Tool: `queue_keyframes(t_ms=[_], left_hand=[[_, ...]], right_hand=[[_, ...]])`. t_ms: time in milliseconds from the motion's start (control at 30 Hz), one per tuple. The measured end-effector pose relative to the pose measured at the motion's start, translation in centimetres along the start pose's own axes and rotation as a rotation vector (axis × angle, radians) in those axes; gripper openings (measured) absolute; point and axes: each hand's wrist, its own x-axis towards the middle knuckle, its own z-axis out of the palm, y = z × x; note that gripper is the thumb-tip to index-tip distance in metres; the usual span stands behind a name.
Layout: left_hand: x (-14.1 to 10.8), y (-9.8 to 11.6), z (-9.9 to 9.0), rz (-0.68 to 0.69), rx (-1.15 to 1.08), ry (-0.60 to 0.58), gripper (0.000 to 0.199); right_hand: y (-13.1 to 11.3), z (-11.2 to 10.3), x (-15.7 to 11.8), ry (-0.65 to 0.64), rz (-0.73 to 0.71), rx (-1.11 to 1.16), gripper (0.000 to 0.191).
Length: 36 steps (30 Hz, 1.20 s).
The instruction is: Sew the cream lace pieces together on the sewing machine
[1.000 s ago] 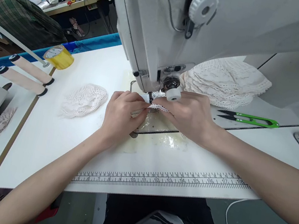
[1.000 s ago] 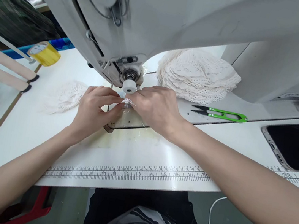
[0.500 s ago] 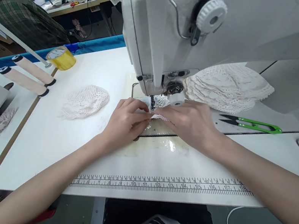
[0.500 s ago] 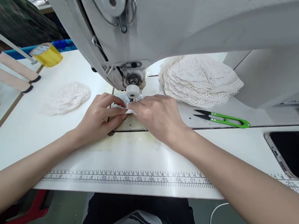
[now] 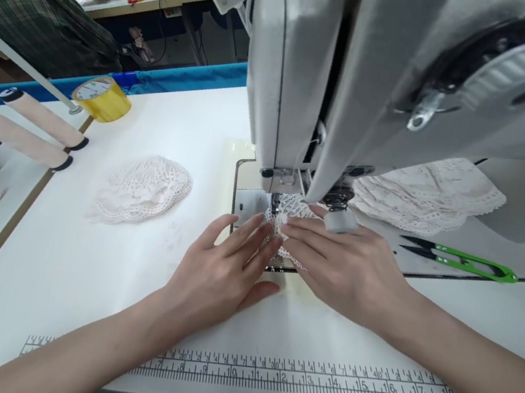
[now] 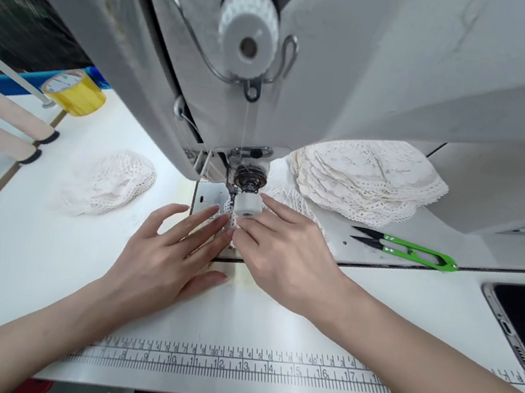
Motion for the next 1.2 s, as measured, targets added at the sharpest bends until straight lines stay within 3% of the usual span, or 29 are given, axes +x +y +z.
queue_keyframes(t_ms=[433, 767, 1200], left_hand=[[0.1, -0.5, 0.7, -0.026, -0.019, 0.047, 0.04], [0.7, -1.4, 1.4, -0.054, -0.009, 0.061, 0.04], [0.2, -0.5, 0.9, -0.036, -0.012, 0.165, 0.031]], right_hand=[[0.2, 0.7, 0.1, 0.065, -0.011, -0.042, 0.025], [1.0, 1.2, 0.4, 0.03, -0.002, -0.082, 0.021], [0.3, 0.6, 0.2, 0.023, 0.021, -0.068, 0.028]])
